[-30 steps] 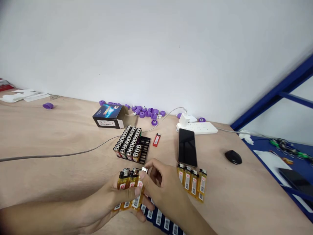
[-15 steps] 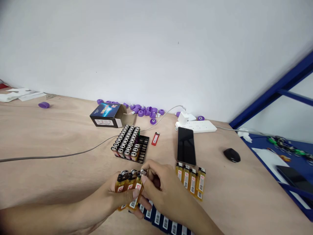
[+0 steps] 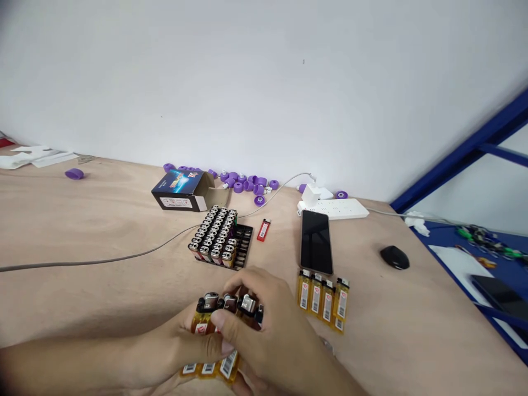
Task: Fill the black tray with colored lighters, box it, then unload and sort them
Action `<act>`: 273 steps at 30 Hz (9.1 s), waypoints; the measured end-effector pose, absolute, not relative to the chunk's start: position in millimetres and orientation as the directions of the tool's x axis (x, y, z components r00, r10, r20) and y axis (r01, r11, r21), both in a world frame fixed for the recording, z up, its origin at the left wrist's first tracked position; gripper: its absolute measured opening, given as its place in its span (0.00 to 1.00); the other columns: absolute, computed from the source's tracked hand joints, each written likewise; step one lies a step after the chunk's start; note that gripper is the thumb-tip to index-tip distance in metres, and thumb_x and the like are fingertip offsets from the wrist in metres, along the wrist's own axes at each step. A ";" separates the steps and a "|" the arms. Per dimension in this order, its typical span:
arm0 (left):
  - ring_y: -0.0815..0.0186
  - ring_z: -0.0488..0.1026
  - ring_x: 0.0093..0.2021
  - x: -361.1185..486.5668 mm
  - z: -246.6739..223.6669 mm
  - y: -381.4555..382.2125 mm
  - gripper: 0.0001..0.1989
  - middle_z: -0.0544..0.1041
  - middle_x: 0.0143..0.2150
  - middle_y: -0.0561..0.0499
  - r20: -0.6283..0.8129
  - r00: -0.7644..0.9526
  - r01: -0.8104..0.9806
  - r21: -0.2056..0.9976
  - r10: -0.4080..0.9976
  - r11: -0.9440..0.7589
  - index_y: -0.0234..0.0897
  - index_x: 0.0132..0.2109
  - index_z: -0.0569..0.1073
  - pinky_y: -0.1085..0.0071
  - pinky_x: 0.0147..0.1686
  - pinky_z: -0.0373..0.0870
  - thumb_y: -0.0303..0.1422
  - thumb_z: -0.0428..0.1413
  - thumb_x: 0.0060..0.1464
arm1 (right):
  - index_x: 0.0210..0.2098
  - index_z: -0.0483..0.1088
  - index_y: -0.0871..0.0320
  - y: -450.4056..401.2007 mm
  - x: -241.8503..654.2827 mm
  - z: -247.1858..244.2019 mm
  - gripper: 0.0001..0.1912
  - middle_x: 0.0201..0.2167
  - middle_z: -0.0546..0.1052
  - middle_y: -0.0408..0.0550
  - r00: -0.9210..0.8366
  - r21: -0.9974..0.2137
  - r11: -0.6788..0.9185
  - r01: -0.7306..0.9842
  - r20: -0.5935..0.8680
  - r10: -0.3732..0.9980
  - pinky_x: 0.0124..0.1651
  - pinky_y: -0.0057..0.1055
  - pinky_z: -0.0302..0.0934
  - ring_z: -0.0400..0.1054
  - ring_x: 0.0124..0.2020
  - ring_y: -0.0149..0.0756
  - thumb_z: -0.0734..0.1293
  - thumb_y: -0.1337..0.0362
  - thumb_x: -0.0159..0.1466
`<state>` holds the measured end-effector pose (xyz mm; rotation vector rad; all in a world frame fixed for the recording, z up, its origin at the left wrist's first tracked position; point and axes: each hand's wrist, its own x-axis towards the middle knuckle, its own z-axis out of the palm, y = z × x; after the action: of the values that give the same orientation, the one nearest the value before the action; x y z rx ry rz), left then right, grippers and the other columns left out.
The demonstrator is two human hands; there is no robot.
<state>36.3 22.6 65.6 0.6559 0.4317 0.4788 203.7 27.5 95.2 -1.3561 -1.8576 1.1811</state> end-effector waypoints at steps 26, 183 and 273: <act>0.57 0.78 0.36 42.2 63.4 15.1 0.17 0.77 0.30 0.45 -0.233 0.832 -0.172 0.756 0.504 0.632 0.31 0.39 0.78 0.60 0.43 0.71 0.44 0.60 0.56 | 0.35 0.77 0.52 24.9 197.9 99.8 0.07 0.36 0.81 0.41 -0.427 -0.871 0.165 0.462 -0.055 0.903 0.45 0.32 0.67 0.75 0.39 0.37 0.69 0.68 0.59; 0.73 0.62 0.18 12.3 82.2 99.1 0.09 0.67 0.21 0.57 -0.063 0.511 -0.051 0.993 0.858 0.104 0.35 0.35 0.69 0.76 0.17 0.60 0.36 0.51 0.61 | 0.49 0.72 0.55 94.5 185.9 70.5 0.12 0.49 0.79 0.50 -0.222 -0.737 0.566 0.370 0.521 0.824 0.52 0.40 0.68 0.73 0.51 0.42 0.64 0.64 0.66; 0.51 0.55 0.71 4.0 80.3 54.9 0.25 0.53 0.72 0.37 0.220 0.825 0.450 0.300 0.520 -0.841 0.41 0.68 0.56 0.53 0.61 0.69 0.34 0.49 0.66 | 0.69 0.49 0.50 -2.2 375.3 -2.7 0.43 0.64 0.66 0.59 -0.195 -0.293 0.236 0.927 0.163 0.967 0.59 0.53 0.64 0.63 0.63 0.57 0.70 0.52 0.59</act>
<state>4.0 54.9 80.3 2.7727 0.7488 0.4328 375.3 -2.2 -2.7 -1.7587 -2.2041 0.1851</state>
